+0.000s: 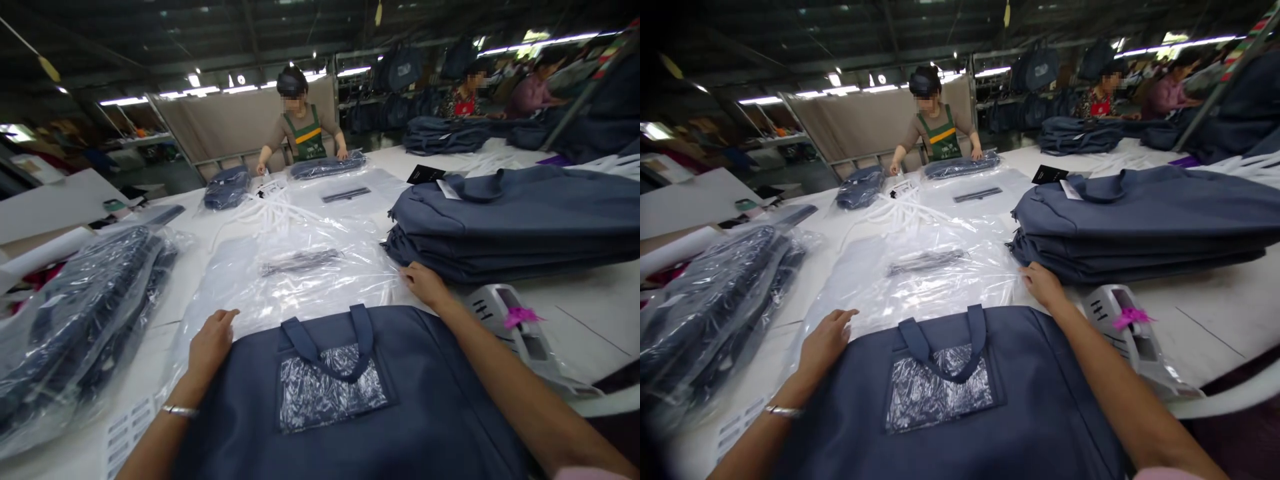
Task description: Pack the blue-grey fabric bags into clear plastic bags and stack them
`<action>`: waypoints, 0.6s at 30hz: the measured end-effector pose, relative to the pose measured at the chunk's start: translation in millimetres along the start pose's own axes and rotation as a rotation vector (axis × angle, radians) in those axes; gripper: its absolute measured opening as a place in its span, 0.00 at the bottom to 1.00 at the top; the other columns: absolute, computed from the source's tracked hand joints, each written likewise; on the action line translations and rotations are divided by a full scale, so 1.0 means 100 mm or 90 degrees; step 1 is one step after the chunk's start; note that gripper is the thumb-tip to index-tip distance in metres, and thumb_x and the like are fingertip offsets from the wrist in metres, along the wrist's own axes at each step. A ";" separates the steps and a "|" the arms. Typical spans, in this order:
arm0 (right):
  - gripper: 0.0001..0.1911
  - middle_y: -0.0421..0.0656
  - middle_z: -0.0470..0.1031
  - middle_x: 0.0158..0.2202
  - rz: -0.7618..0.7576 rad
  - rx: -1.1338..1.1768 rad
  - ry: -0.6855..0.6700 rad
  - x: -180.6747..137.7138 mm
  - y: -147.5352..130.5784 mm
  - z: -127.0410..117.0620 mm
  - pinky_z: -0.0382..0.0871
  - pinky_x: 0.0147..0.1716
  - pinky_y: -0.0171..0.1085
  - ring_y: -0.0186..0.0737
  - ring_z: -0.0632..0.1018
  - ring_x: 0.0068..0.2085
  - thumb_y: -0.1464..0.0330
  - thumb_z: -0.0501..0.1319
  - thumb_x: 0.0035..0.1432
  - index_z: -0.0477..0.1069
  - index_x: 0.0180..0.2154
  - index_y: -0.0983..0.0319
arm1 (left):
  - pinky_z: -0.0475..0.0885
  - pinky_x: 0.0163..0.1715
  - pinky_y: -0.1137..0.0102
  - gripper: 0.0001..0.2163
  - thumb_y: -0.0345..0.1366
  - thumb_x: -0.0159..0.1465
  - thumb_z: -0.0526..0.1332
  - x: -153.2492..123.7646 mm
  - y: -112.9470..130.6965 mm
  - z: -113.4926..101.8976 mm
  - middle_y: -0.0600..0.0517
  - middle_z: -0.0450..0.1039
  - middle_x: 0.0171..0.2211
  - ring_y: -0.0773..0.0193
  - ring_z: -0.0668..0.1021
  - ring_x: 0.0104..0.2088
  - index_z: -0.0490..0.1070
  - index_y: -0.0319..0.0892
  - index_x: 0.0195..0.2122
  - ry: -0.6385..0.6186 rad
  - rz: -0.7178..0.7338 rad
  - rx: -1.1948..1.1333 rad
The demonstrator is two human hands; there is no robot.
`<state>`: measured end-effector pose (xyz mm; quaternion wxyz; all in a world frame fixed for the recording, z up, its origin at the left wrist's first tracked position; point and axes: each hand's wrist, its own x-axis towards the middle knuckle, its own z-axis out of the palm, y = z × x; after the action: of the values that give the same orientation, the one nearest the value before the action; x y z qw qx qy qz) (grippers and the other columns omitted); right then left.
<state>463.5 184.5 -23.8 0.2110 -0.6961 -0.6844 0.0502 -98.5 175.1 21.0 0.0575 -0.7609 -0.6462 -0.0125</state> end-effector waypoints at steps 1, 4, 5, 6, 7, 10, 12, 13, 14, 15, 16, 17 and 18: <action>0.19 0.50 0.76 0.43 -0.010 0.002 0.002 -0.09 0.09 -0.03 0.69 0.45 0.36 0.44 0.77 0.42 0.69 0.56 0.61 0.76 0.51 0.62 | 0.72 0.40 0.65 0.20 0.34 0.67 0.46 -0.05 -0.06 0.02 0.44 0.72 0.52 0.53 0.76 0.51 0.68 0.42 0.58 -0.014 -0.017 -0.008; 0.18 0.50 0.77 0.40 0.031 0.057 0.005 -0.35 0.26 -0.09 0.69 0.44 0.38 0.44 0.77 0.39 0.66 0.56 0.60 0.76 0.48 0.62 | 0.72 0.42 0.62 0.21 0.41 0.69 0.45 -0.17 -0.18 0.09 0.43 0.73 0.52 0.51 0.78 0.47 0.70 0.42 0.56 -0.059 -0.099 -0.069; 0.16 0.48 0.77 0.37 0.073 0.106 -0.018 -0.42 0.29 -0.10 0.70 0.43 0.39 0.44 0.78 0.36 0.65 0.55 0.60 0.76 0.46 0.62 | 0.72 0.44 0.61 0.22 0.42 0.69 0.44 -0.19 -0.20 0.12 0.42 0.74 0.52 0.50 0.79 0.46 0.70 0.42 0.55 -0.071 -0.126 -0.093; 0.15 0.47 0.77 0.33 0.120 0.159 -0.048 -0.48 0.31 -0.10 0.70 0.40 0.39 0.43 0.77 0.32 0.64 0.54 0.61 0.75 0.42 0.61 | 0.72 0.46 0.59 0.22 0.43 0.69 0.44 -0.20 -0.22 0.15 0.41 0.76 0.51 0.48 0.79 0.46 0.70 0.41 0.55 -0.082 -0.145 -0.116; 0.14 0.45 0.77 0.30 0.164 0.210 -0.080 -0.53 0.31 -0.09 0.70 0.38 0.39 0.42 0.77 0.29 0.63 0.52 0.62 0.74 0.39 0.60 | 0.71 0.47 0.58 0.22 0.44 0.68 0.44 -0.20 -0.24 0.19 0.41 0.77 0.49 0.48 0.79 0.47 0.70 0.41 0.55 -0.090 -0.155 -0.136; 0.16 0.44 0.77 0.28 0.234 0.304 -0.137 -0.61 0.29 -0.07 0.71 0.33 0.38 0.41 0.77 0.28 0.61 0.48 0.63 0.71 0.32 0.59 | 0.71 0.51 0.58 0.22 0.43 0.67 0.45 -0.17 -0.29 0.28 0.43 0.80 0.46 0.49 0.80 0.47 0.71 0.41 0.53 -0.118 -0.151 -0.189; 0.17 0.44 0.78 0.29 0.247 0.334 -0.158 -0.62 0.26 -0.08 0.71 0.33 0.37 0.40 0.77 0.29 0.59 0.50 0.62 0.71 0.30 0.60 | 0.72 0.52 0.59 0.21 0.43 0.65 0.45 -0.13 -0.34 0.30 0.45 0.80 0.46 0.50 0.80 0.49 0.74 0.42 0.48 -0.141 -0.156 -0.230; 0.17 0.44 0.78 0.29 0.253 0.350 -0.173 -0.62 0.24 -0.09 0.72 0.32 0.37 0.40 0.77 0.29 0.58 0.51 0.61 0.72 0.29 0.60 | 0.72 0.53 0.59 0.21 0.44 0.65 0.46 -0.11 -0.37 0.30 0.45 0.80 0.48 0.51 0.79 0.50 0.75 0.42 0.46 -0.149 -0.158 -0.243; 0.18 0.44 0.78 0.27 0.255 0.365 -0.190 -0.61 0.23 -0.10 0.72 0.31 0.36 0.40 0.77 0.28 0.58 0.52 0.60 0.73 0.29 0.61 | 0.72 0.53 0.59 0.21 0.45 0.64 0.46 -0.09 -0.41 0.29 0.45 0.79 0.50 0.51 0.78 0.53 0.76 0.42 0.44 -0.159 -0.159 -0.267; 0.18 0.44 0.77 0.26 0.253 0.377 -0.205 -0.60 0.21 -0.12 0.71 0.30 0.36 0.40 0.76 0.28 0.57 0.53 0.59 0.74 0.28 0.61 | 0.72 0.54 0.60 0.21 0.47 0.63 0.49 -0.09 -0.45 0.27 0.45 0.78 0.53 0.51 0.77 0.55 0.77 0.42 0.43 -0.175 -0.166 -0.321; 0.18 0.44 0.77 0.25 0.248 0.386 -0.216 -0.59 0.20 -0.15 0.71 0.30 0.36 0.40 0.76 0.27 0.57 0.54 0.59 0.75 0.28 0.62 | 0.72 0.55 0.60 0.21 0.51 0.61 0.53 -0.09 -0.48 0.24 0.44 0.76 0.55 0.50 0.76 0.57 0.78 0.42 0.42 -0.198 -0.177 -0.397; 0.18 0.46 0.78 0.26 0.239 0.394 -0.223 -0.57 0.19 -0.17 0.71 0.31 0.36 0.41 0.77 0.28 0.58 0.55 0.59 0.76 0.28 0.62 | 0.72 0.54 0.60 0.22 0.54 0.58 0.57 -0.10 -0.50 0.20 0.44 0.75 0.56 0.49 0.75 0.57 0.79 0.43 0.41 -0.223 -0.190 -0.481; 0.18 0.47 0.79 0.28 0.226 0.399 -0.226 -0.56 0.18 -0.20 0.71 0.33 0.37 0.42 0.78 0.30 0.59 0.55 0.59 0.77 0.29 0.63 | 0.74 0.53 0.60 0.23 0.56 0.55 0.61 -0.12 -0.52 0.15 0.43 0.76 0.55 0.48 0.76 0.56 0.79 0.43 0.40 -0.258 -0.209 -0.568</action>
<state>484.4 125.5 -24.5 0.2797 -0.6860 -0.5309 0.4115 -152.4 172.9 8.4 -0.4017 -0.5870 -0.6870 -0.1485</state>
